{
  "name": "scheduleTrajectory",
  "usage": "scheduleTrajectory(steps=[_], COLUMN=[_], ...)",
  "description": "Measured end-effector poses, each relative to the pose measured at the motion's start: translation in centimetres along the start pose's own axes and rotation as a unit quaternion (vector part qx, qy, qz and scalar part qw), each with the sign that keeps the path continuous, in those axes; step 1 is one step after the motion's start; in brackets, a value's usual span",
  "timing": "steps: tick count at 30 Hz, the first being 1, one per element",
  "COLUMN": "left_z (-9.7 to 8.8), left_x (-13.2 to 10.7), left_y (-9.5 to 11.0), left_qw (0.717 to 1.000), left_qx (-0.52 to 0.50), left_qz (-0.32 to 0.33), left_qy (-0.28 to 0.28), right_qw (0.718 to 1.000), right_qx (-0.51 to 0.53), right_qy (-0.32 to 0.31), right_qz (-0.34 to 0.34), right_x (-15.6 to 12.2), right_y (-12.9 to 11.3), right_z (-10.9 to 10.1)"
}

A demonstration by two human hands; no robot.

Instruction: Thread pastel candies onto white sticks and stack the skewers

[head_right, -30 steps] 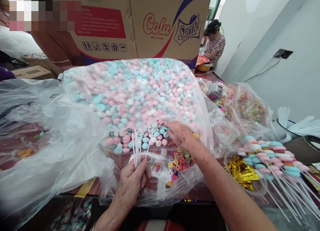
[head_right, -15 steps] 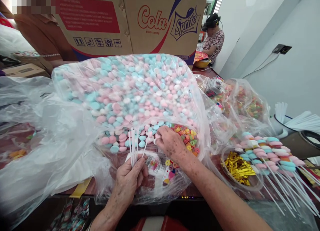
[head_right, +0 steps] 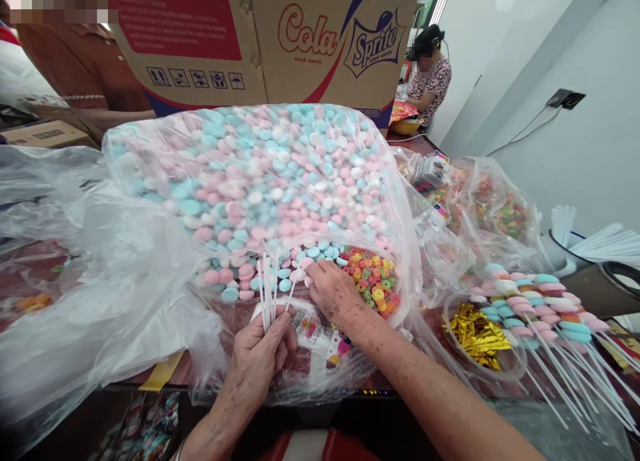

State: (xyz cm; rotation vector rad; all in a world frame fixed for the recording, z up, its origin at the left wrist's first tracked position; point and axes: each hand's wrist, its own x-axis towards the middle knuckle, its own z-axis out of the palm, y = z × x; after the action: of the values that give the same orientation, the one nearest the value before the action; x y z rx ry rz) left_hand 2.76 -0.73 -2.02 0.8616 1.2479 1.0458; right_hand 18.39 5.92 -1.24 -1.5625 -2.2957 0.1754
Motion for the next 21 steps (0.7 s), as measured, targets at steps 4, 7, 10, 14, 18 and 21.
scheduleTrajectory(steps=[4,7,10,14,18,21], left_z=[0.0,0.0,-0.2,-0.5,-0.4,-0.2], left_x=[0.1,0.1,0.2,0.3,0.2,0.1], left_y=[0.2,0.1,-0.2,-0.6,0.0,0.6], left_qw=[1.000,1.000,0.999,0.993,0.984,0.979], left_qx=[0.012,0.027,0.052,0.106,0.161,0.187], left_qz=[0.002,0.004,0.011,0.033,0.037,0.036], left_qy=[-0.001,-0.001,-0.004,-0.036,-0.062,-0.067], right_qw=[0.999,0.996,0.998,0.891,0.712,0.672], right_qx=[-0.039,-0.048,0.057,0.411,0.651,0.688], right_qy=[-0.007,-0.005,-0.001,0.052,0.068,0.071], right_qz=[-0.026,-0.069,-0.009,0.187,0.255,0.265], right_x=[-0.3,-0.2,0.2,0.3,0.0,0.0], right_y=[-0.7,-1.2,-0.7,1.4,3.0,3.1], right_z=[0.9,1.5,1.1,-1.3,-3.3,-3.6])
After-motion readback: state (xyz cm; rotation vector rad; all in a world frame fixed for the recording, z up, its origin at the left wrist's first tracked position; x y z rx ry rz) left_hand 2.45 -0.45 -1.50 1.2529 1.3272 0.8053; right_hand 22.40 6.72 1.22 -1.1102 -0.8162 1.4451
